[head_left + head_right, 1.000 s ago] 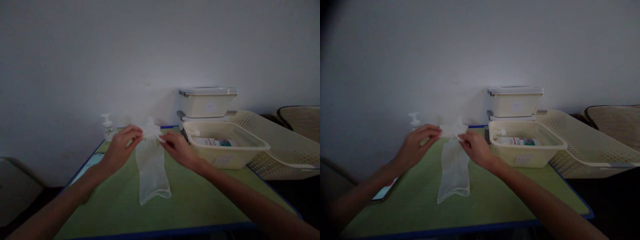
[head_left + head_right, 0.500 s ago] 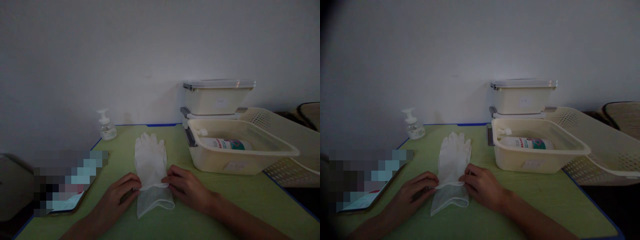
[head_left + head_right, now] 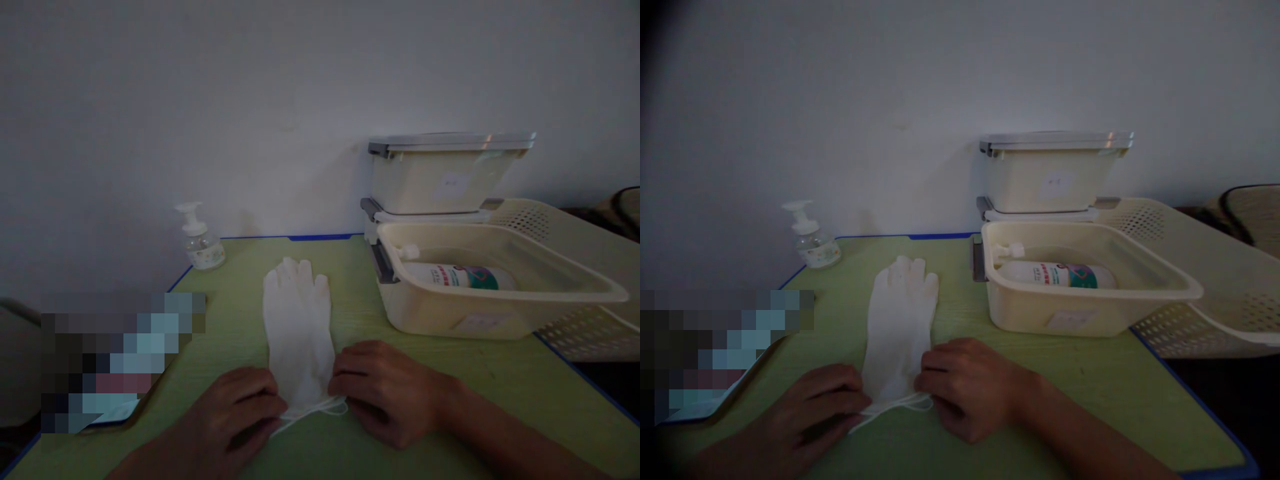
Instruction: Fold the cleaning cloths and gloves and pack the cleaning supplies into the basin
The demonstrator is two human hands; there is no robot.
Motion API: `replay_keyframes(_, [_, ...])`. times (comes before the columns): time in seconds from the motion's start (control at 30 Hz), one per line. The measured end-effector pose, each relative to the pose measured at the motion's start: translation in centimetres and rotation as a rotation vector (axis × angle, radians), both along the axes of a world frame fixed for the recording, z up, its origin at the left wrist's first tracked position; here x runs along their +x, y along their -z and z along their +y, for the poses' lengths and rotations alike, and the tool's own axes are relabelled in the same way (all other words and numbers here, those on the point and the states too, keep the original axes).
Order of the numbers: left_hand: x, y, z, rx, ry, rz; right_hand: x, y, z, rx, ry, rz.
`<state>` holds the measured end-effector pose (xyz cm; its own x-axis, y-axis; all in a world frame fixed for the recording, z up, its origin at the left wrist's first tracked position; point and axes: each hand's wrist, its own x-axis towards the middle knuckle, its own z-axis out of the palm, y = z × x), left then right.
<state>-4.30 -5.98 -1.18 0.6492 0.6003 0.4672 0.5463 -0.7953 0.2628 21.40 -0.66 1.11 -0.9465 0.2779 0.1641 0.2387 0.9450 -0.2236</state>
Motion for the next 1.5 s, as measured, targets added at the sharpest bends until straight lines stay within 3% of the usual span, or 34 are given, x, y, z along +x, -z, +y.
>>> replay_keyframes(0.17, [0.1, -0.1, -0.1, 0.048, -0.021, -0.016, -0.3, -0.3, 0.0, 0.076, -0.013, -0.086])
replay_keyframes(0.4, [0.2, -1.0, -0.3, 0.058, -0.018, 0.095, -0.2, 0.0, -0.1, 0.127, 0.022, -0.051])
replay_keyframes(0.63, [0.0, -0.1, -0.3, 0.065, -0.050, 0.132, -0.5, 0.1, -0.2, 0.147, 0.020, -0.045])
replay_keyframes(1.0, [0.3, 0.1, -0.1, 0.056, -0.100, 0.121, -0.5, -0.1, 0.0, 0.102, 0.012, -0.144])
replay_keyframes(1.17, [0.0, 0.9, -0.3, 0.076, -0.174, 0.038, -0.4, 0.0, 0.1, 0.066, 0.052, -0.098])
replay_keyframes(1.23, [0.1, 0.9, -0.2, 0.013, -0.185, -0.014, -0.4, 0.2, 0.1, 0.005, 0.097, -0.041])
replay_keyframes(1.37, [0.5, -0.3, 0.7, -0.149, -0.173, -0.126, -0.3, 0.5, -0.1, -0.074, 0.231, 0.099])
replay_keyframes(1.5, [0.4, -3.2, 1.9, -0.090, -0.264, -0.210, -0.6, -0.7, -0.1, -0.034, 0.330, 0.253])
